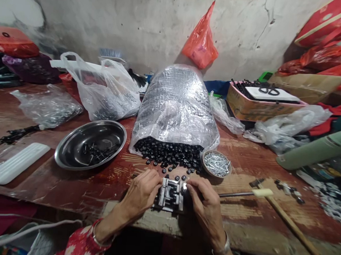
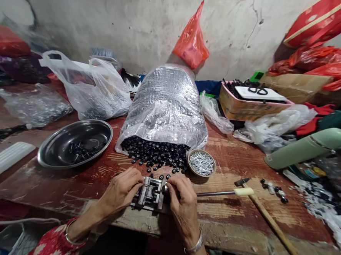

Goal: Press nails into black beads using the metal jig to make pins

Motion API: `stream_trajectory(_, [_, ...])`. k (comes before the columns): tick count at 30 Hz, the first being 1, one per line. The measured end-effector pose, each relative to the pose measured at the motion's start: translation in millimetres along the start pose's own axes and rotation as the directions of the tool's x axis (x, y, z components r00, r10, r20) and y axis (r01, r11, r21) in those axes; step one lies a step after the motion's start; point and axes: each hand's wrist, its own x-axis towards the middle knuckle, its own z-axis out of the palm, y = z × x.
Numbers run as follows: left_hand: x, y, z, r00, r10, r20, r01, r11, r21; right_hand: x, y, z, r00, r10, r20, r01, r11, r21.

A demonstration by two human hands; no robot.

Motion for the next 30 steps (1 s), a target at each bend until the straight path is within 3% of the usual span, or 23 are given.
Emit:
stream_trajectory(8, [-4.2, 5.2, -1.6, 0.998, 0.014, -0.056, -0.016, 0.999, -0.035, -4.9, 7.6, -15.9, 0.995, 0.056, -0.086, -0.059, 0.998, -0.033])
stream_trajectory(14, [-13.7, 11.4, -5.6, 0.996, 0.093, 0.0, -0.093, 0.993, 0.07, -11.6, 12.4, -21.5, 0.988, 0.088, -0.124, -0.095, 0.994, -0.057])
stream_trajectory(17, [-18.4, 13.7, -7.8, 0.994, 0.106, 0.031, -0.109, 0.987, 0.119, -12.7, 11.9, -25.7, 0.989, 0.044, -0.139, -0.061, 0.991, -0.118])
stream_trajectory(20, [-20.6, 14.1, -8.5, 0.994, 0.099, 0.037, -0.103, 0.987, 0.122, -13.3, 16.6, -38.0, 0.976, -0.077, -0.202, 0.017, 0.96, -0.28])
stream_trajectory(24, [-20.7, 12.7, -9.3, 0.996, 0.092, -0.002, -0.091, 0.989, 0.114, -18.3, 37.2, -65.9, 0.953, -0.208, -0.222, 0.034, 0.798, -0.602])
stream_trajectory(28, [-19.8, 10.0, -13.4, 0.998, 0.061, -0.034, -0.059, 0.996, 0.059, -30.6, 59.5, -86.6, 0.971, -0.204, -0.126, 0.007, 0.548, -0.837])
stream_trajectory(30, [-19.4, 8.0, -16.8, 0.998, 0.044, -0.047, -0.042, 0.999, 0.035, -40.9, 65.1, -91.4, 0.979, -0.187, -0.075, 0.028, 0.491, -0.871])
